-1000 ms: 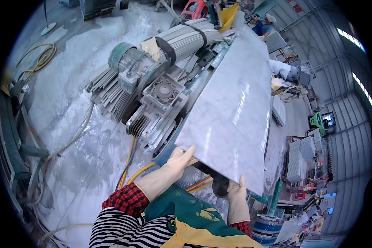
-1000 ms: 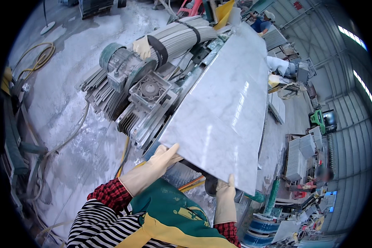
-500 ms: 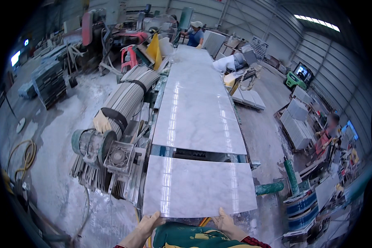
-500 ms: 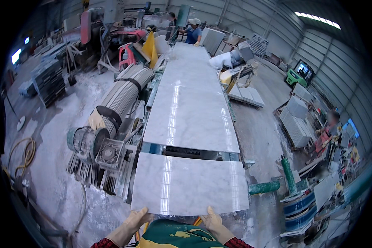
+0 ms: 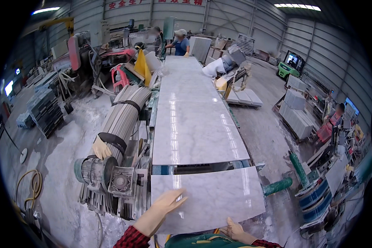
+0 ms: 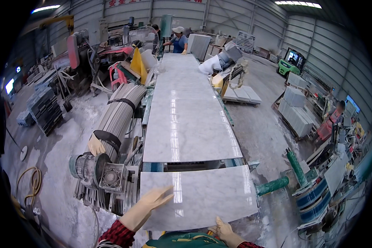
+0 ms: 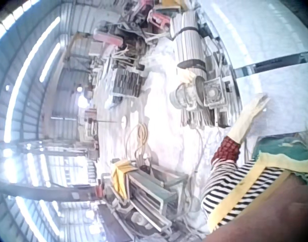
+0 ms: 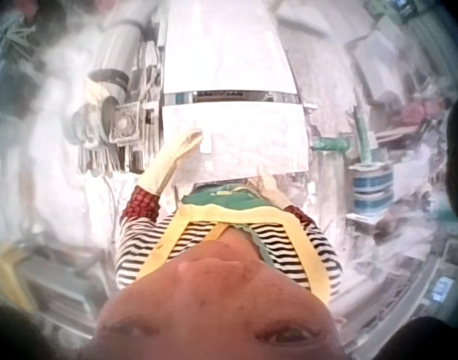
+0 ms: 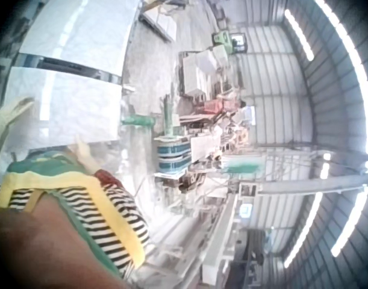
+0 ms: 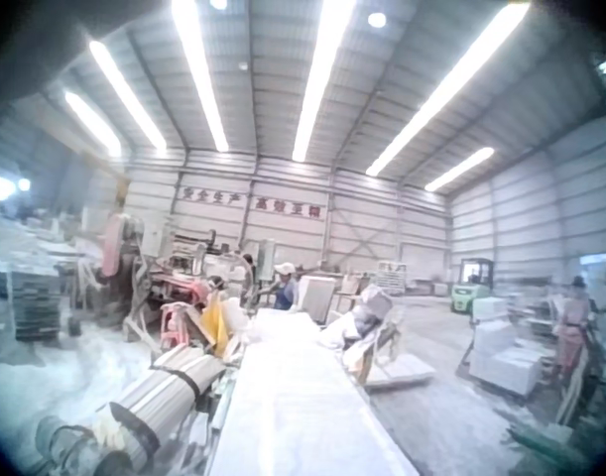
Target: The person repeatedly picks up large rectangular tiles and places them onto a conveyor belt system. They guide the tiles through the machinery and then remove them from the other end, stacking them in a pile.
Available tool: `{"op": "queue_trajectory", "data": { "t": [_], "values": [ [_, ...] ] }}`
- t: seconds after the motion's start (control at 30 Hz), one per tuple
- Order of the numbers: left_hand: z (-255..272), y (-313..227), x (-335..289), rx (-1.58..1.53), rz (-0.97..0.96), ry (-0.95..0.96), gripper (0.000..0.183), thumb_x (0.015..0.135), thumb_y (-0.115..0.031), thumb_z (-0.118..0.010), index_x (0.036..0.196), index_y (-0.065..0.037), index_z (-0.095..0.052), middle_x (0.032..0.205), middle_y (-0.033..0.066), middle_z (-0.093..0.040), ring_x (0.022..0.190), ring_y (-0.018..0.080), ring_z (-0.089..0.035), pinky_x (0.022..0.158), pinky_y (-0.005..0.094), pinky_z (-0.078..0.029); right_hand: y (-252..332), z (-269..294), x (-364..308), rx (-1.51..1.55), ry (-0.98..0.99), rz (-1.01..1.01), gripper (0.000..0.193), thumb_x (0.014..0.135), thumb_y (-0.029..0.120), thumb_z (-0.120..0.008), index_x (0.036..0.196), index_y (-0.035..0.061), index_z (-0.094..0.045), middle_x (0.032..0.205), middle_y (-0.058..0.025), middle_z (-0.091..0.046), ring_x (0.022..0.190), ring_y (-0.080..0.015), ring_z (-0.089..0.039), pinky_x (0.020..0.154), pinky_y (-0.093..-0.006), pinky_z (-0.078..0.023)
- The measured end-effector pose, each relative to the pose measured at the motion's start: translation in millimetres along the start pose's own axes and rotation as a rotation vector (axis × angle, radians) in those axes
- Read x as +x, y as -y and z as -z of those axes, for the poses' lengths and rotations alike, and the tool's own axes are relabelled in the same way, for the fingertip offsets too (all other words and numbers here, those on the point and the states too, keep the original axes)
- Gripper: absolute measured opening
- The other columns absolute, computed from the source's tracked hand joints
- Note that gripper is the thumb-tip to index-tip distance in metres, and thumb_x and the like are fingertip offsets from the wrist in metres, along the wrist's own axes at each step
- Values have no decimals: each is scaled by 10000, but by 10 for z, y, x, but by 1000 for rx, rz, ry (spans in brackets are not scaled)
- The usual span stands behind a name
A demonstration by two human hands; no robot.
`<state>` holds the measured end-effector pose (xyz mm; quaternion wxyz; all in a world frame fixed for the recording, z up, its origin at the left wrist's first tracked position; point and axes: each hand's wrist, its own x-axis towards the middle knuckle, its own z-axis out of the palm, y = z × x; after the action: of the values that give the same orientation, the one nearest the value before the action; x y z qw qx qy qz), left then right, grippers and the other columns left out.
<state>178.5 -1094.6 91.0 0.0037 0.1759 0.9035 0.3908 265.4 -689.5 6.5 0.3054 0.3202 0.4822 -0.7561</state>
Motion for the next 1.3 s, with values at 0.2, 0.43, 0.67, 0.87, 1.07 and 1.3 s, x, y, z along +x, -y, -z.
{"op": "queue_trajectory", "data": {
  "t": [0.2, 0.43, 0.67, 0.87, 1.07, 1.3],
  "values": [
    [3, -201, 1192, 426, -62, 129, 589, 960, -563, -625, 1304, -86, -639, 1329, 154, -666, 1220, 357, -625, 986, 477, -519, -127, 171, 119, 22, -51, 23, 784, 1035, 429, -630, 1342, -248, -381, 1256, -431, -576, 1112, -504, -669, 961, -549, -609],
    [46, -229, 1583, 468, 295, 586, 758, 930, -745, -506, 1297, -112, -703, 1301, 92, -705, 1260, 303, -634, 1088, 448, -486, -235, 124, 190, 31, 16, 38, 908, 996, 452, -678, 1433, -217, -246, 1378, -397, -491, 1232, -542, -588, 1080, -561, -531],
    [304, -997, 1122, 514, 252, 328, 591, 915, -621, -629, 1170, -99, -739, 1085, 111, -773, 1055, 302, -724, 992, 425, -547, -336, 111, 33, 116, 107, 147, 940, 999, 413, -689, 1439, -255, -196, 1381, -412, -479, 1194, -499, -637, 1052, -522, -554],
    [465, -1745, 871, 504, 212, 72, 596, 798, -691, -752, 936, -111, -753, 816, 150, -735, 809, 363, -722, 690, 439, -553, 30, 321, -360, -25, 93, 281, 709, 1037, 339, -654, 1364, -227, -381, 1147, -314, -665, 1091, -408, -716, 985, -461, -576],
    [-250, -2545, 1341, 372, 195, -65, 558, 821, -615, -792, 888, -64, -740, 755, 171, -697, 711, 360, -687, 637, 431, -527, 615, 1384, -210, -97, -138, 635, 562, 968, 336, -731, 1171, -169, -591, 995, -174, -716, 845, -274, -702, 808, -390, -549],
    [-1767, -3556, 2298, -14, 229, -51, 325, 880, -260, -840, 883, 50, -745, 692, -3, -611, 616, 78, -504, 540, 304, -404, 1736, 2865, -852, -109, -314, 685, 463, 934, 382, -757, 1099, -47, -702, 957, -90, -694, 791, -164, -615, 719, -381, -501]
  ]
}}
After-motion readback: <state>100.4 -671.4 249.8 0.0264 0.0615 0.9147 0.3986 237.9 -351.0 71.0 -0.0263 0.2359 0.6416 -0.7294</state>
